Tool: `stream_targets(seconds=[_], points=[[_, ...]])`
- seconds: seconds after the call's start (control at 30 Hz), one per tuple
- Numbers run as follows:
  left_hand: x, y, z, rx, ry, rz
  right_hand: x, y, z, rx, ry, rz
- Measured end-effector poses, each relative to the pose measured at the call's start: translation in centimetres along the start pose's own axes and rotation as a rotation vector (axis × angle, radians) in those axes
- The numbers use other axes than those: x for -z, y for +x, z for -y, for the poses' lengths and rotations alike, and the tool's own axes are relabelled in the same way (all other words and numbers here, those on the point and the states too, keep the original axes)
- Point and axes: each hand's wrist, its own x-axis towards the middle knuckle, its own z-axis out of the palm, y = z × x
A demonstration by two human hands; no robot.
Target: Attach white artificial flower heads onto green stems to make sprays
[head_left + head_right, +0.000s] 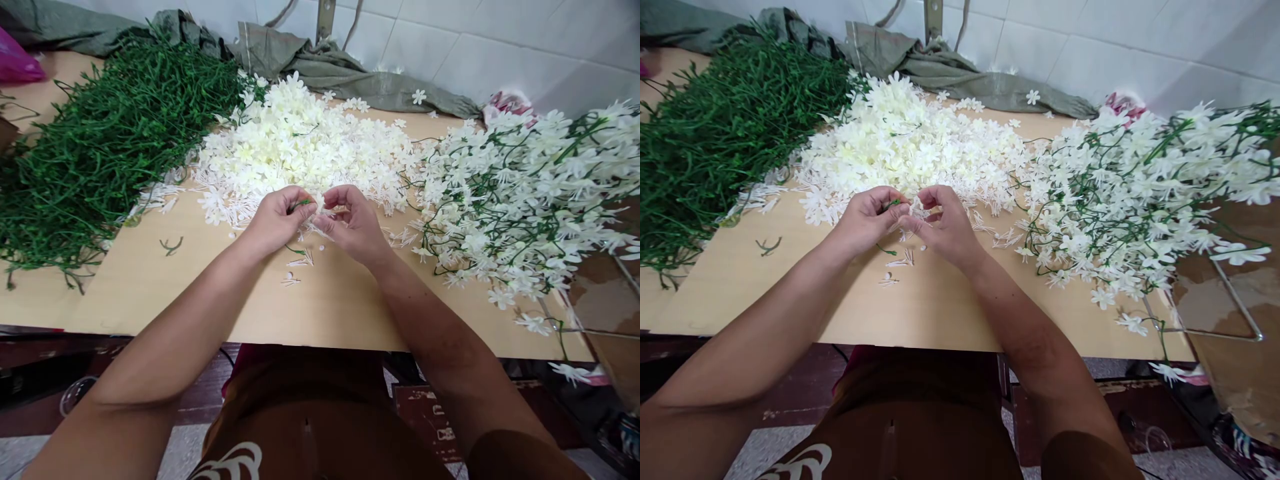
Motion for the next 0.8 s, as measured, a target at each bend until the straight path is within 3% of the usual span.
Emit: stream_targets(seconds=[0.2,0.3,0.57,0.8], points=[[-0.2,-0.3,-0.3,0.055,0.014,0.064,0.0,-0.2,-0.3,0.142,-0.338,0.159],[-0.2,-0.3,-0.4,0.058,0.042,0.066,0.1,-0.2,-0.3,0.199,-0.419,0.163],[0.2,-0.3,-0.7,0.118,-0.061,0.11,0.5,0.0,0.3,0.132,-0.302,0.227],[1.1,-0.2,0.0,0.217,-0.181,0.256,1.1,0.4,0.9,0.101,-0.23,0.143]])
